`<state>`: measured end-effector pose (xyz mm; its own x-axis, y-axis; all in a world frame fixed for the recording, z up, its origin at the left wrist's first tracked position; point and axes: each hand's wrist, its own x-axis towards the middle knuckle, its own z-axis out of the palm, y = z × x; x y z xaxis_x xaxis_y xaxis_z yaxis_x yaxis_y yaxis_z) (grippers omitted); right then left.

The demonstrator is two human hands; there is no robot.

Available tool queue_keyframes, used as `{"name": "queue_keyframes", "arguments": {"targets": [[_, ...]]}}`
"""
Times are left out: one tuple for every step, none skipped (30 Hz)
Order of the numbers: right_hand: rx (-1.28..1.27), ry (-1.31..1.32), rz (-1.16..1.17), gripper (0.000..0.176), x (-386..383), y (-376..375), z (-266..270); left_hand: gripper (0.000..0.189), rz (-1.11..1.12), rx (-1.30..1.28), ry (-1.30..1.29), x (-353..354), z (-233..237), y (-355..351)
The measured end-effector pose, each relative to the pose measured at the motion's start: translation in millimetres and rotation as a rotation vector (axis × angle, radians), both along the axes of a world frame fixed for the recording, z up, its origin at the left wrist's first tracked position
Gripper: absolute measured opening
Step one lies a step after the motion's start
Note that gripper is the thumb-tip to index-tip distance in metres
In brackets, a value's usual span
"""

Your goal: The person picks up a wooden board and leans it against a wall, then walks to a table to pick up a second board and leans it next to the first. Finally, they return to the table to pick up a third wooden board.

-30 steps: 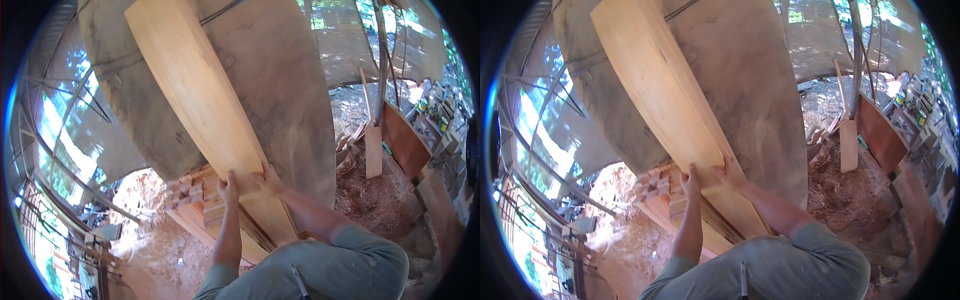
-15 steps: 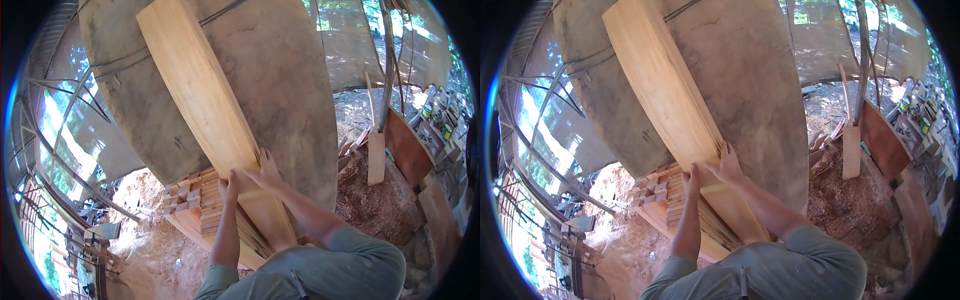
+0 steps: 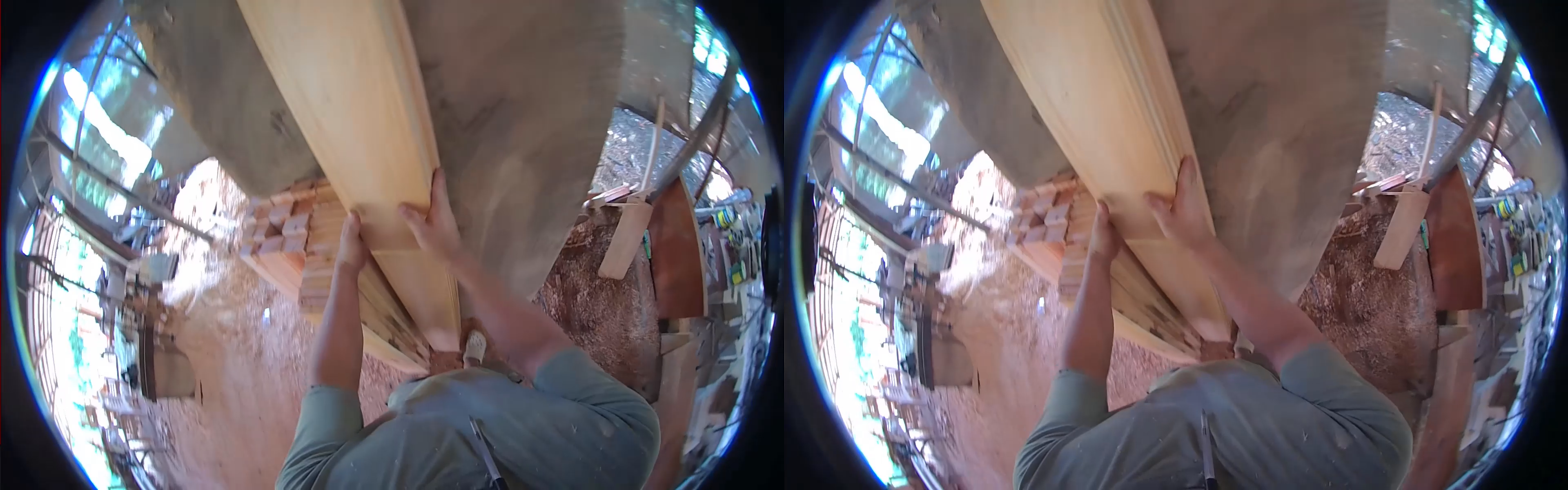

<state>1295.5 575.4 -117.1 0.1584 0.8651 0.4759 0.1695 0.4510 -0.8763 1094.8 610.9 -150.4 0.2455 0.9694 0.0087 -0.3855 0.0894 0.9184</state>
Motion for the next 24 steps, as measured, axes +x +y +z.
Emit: {"name": "queue_keyframes", "arguments": {"targets": [[0.033, 0.075, 0.007, 0.090, -2, -2, -1, 0.070, -0.015, 0.007, -0.042, 3, 6, -6], [-0.015, 0.073, 0.047, 0.090, -3, -5, 2, 0.070, 0.004, -0.002, -0.014, 1, 3, -5], [-0.022, 0.129, 0.027, 0.094, -2, -8, 8, 0.070, 0.020, -0.012, 0.014, -1, -1, -5], [-0.032, 0.184, 0.004, 0.098, -2, -12, 13, 0.071, 0.045, -0.007, 0.039, 3, 8, -12], [-0.070, 0.175, 0.039, 0.098, -2, -15, 19, 0.071, 0.066, 0.009, 0.062, 9, 19, -15], [-0.070, 0.203, 0.046, 0.098, -2, -17, 26, 0.065, 0.117, 0.059, 0.078, 11, 16, -14], [-0.075, 0.236, 0.045, 0.098, -3, -21, 28, 0.060, 0.162, 0.103, 0.102, 11, 12, -18], [-0.109, 0.236, 0.061, 0.098, -2, -22, 26, 0.060, 0.180, 0.071, 0.105, 12, 14, -20], [-0.102, 0.167, 0.026, 0.098, 1, -20, 25, 0.061, 0.172, 0.018, 0.083, 16, 22, -20], [-0.091, 0.095, -0.012, 0.098, 3, -22, 26, 0.063, 0.160, -0.032, 0.056, 21, 29, -24], [-0.101, 0.083, -0.004, 0.098, 5, -27, 34, 0.063, 0.168, -0.043, 0.046, 26, 37, -29], [-0.111, 0.188, 0.086, 0.097, 7, -30, 45, 0.064, 0.140, -0.007, 0.029, 30, 46, -31], [-0.123, 0.298, 0.176, 0.096, 6, -31, 49, 0.065, 0.112, 0.029, 0.016, 31, 49, -33], [-0.130, 0.294, 0.185, 0.096, 6, -29, 47, 0.065, 0.123, 0.024, 0.013, 31, 47, -32], [-0.119, 0.291, 0.186, 0.095, 8, -26, 42, 0.067, 0.136, 0.009, 0.047, 31, 45, -29], [-0.103, 0.289, 0.183, 0.095, 10, -23, 38, 0.068, 0.143, 0.000, 0.082, 33, 44, -28], [-0.098, 0.289, 0.181, 0.095, 11, -19, 32, 0.068, 0.141, 0.004, 0.082, 33, 41, -27], [-0.031, 0.202, 0.127, 0.093, 11, -14, 25, 0.068, 0.162, 0.035, 0.112, 32, 38, -24], [0.031, 0.118, 0.076, 0.092, 12, -12, 19, 0.068, 0.188, 0.063, 0.143, 31, 34, -23], [0.029, 0.122, 0.080, 0.092, 12, -14, 21, 0.068, 0.191, 0.061, 0.147, 34, 38, -25], [0.012, 0.173, 0.100, 0.091, 11, -16, 23, 0.065, 0.202, 0.117, 0.155, 38, 40, -27], [-0.003, 0.224, 0.124, 0.091, 9, -18, 24, 0.063, 0.218, 0.174, 0.163, 40, 43, -30], [-0.005, 0.227, 0.141, 0.091, 9, -17, 20, 0.063, 0.234, 0.173, 0.167, 41, 44, -32], [0.050, 0.121, 0.055, 0.088, 11, -15, 13, 0.058, 0.244, 0.120, 0.194, 41, 45, -32]]}}
